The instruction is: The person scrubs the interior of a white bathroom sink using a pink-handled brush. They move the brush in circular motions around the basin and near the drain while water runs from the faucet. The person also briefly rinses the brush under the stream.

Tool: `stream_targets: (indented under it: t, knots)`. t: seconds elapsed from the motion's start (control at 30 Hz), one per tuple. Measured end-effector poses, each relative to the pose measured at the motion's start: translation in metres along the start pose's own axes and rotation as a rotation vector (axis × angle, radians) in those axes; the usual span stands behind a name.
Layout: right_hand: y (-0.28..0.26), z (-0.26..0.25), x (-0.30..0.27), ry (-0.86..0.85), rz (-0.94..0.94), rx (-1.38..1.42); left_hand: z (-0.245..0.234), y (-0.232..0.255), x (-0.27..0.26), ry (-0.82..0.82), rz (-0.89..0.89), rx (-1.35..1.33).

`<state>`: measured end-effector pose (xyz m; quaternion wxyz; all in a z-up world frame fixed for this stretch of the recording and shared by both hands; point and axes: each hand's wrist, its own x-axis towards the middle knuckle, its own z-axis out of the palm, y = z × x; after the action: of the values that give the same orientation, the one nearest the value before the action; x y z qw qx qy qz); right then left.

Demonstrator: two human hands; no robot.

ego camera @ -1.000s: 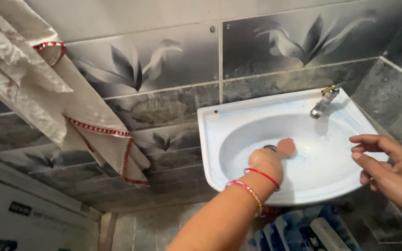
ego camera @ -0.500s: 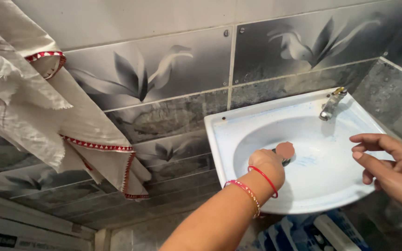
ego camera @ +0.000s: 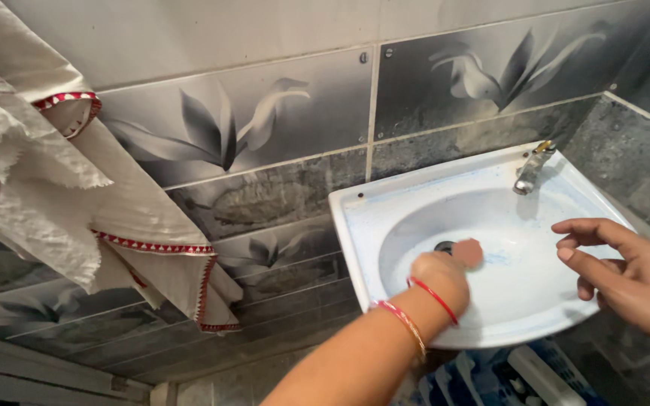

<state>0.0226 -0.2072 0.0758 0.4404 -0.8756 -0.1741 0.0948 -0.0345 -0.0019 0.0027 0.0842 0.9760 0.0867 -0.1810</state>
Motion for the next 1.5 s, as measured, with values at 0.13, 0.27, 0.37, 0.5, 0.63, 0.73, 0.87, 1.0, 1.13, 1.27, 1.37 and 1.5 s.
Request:
stream_targets:
  t: [0.13, 0.27, 0.37, 0.5, 0.63, 0.73, 0.87, 1.0, 1.13, 1.27, 1.37, 1.5]
  knots:
    - [0.002, 0.001, 0.002, -0.055, -0.028, 0.051, 0.014, 0.054, -0.015, 0.034, 0.190, -0.110]
    - [0.010, -0.004, 0.007, -0.067, -0.058, 0.025, 0.023, 0.044, 0.004, 0.041, 0.047, -0.022]
    - [0.019, -0.012, 0.011, -0.068, -0.064, 0.034, 0.025, 0.005, 0.008, 0.127, -0.064, -0.013]
    - [0.024, -0.012, 0.016, -0.177, -0.088, 0.053, 0.015, 0.021, -0.017, 0.037, 0.026, -0.019]
    - [0.015, -0.009, 0.015, -0.219, -0.074, 0.031, 0.001, 0.067, -0.031, -0.043, 0.081, -0.009]
    - [0.009, -0.016, 0.013, -0.209, -0.059, 0.020, 0.009, 0.063, -0.016, 0.023, -0.050, -0.024]
    - [0.013, -0.027, 0.005, -0.162, -0.018, 0.015, 0.020, 0.037, 0.010, 0.085, -0.218, -0.072]
    - [0.022, -0.030, 0.003, -0.174, -0.017, 0.027, 0.033, 0.054, 0.010, 0.108, -0.056, 0.019]
    - [0.028, -0.035, -0.002, -0.193, -0.027, 0.032, 0.025, 0.101, 0.010, 0.084, -0.004, -0.130]
    - [0.029, -0.040, -0.005, -0.125, -0.039, 0.035, 0.024, 0.066, 0.015, 0.065, -0.187, -0.069]
    - [0.032, -0.040, -0.008, -0.090, -0.031, -0.012, 0.019, 0.038, 0.013, 0.011, -0.252, -0.050]
    - [0.027, -0.025, -0.012, -0.172, -0.017, -0.015, 0.013, 0.051, -0.031, 0.116, 0.076, 0.074]
